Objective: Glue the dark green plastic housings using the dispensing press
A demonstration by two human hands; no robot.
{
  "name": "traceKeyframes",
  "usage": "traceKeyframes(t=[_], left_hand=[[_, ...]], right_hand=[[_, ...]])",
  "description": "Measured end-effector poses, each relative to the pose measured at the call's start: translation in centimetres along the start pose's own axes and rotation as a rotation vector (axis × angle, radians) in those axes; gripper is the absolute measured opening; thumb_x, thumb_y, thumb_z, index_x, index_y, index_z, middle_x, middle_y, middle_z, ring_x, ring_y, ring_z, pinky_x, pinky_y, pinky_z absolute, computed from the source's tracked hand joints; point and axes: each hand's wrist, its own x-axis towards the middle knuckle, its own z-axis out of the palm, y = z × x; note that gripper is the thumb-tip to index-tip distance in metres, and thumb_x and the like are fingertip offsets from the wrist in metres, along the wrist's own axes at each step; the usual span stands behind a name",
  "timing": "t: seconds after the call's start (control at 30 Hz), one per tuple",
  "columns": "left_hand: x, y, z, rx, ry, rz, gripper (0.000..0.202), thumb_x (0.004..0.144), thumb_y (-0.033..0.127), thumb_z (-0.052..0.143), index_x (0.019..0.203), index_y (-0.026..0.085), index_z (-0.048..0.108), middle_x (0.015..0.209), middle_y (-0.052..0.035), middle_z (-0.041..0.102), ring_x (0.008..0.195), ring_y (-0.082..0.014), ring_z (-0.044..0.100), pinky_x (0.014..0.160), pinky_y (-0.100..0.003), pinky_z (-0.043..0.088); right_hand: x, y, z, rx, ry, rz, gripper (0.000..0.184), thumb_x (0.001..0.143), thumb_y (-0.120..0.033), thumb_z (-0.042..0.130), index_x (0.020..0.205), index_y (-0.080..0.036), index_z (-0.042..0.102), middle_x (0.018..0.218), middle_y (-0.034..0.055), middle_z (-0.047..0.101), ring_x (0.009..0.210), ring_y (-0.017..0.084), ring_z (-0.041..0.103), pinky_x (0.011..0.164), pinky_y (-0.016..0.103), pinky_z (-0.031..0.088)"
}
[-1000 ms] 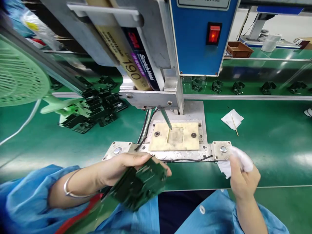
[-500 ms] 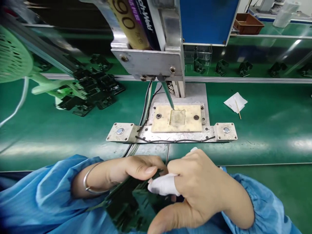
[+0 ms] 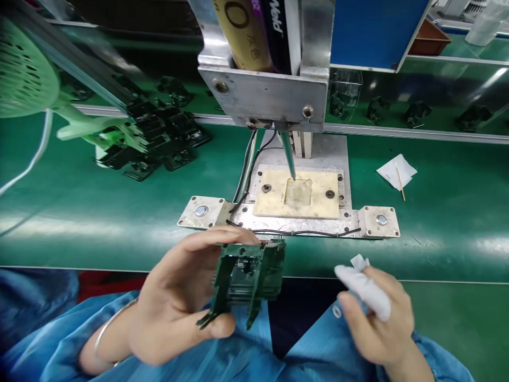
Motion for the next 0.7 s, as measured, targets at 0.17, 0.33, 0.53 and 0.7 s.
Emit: traceKeyframes(t=[0.17,0.33,0.53,0.7], left_hand=[[0.1,-0.7,0.9,0.045,-0.004,0.11,0.072,0.068,0.012,0.086,0.133,0.023,0.055,0.115,-0.008,0.062,0.11,-0.0234,0.061,0.102,-0.033,0.052],[0.2,-0.5,1.3,0.098,0.008,0.154,0.067,0.07,0.014,0.084,0.13,0.022,0.055,0.11,-0.0087,0.062,0.106,-0.0252,0.061,0.097,-0.038,0.054],[0.0,-1.5,1.4,0.137,0.04,0.214,0.07,0.067,0.012,0.086,0.129,0.019,0.054,0.107,-0.008,0.062,0.103,-0.025,0.06,0.094,-0.039,0.053],[-0.3,-1.5,1.5,0.133,0.031,0.148,0.069,0.07,0.011,0.083,0.131,0.02,0.051,0.11,-0.008,0.059,0.106,-0.0246,0.059,0.097,-0.038,0.053]], right_hand=[[2.1,-3.9,2.3,0.035,-0.222,-0.413,0.01,0.092,-0.016,0.058,0.085,-0.015,0.065,0.059,-0.0023,0.047,0.05,0.012,0.043,0.048,0.029,0.032],[2.9,-5.8,4.5,-0.037,-0.19,-0.494,0.028,0.093,-0.012,0.05,0.066,-0.02,0.053,0.058,-0.0008,0.049,0.053,0.014,0.047,0.052,0.032,0.031],[3.7,-5.3,4.7,-0.059,-0.218,-0.512,0.027,0.087,-0.004,0.047,0.065,-0.02,0.053,0.057,-0.0004,0.051,0.052,0.014,0.046,0.051,0.031,0.03],[4.4,-3.9,4.2,-0.016,-0.23,-0.452,0.023,0.093,-0.011,0.052,0.072,-0.018,0.056,0.056,-0.0012,0.047,0.048,0.013,0.039,0.047,0.032,0.026]])
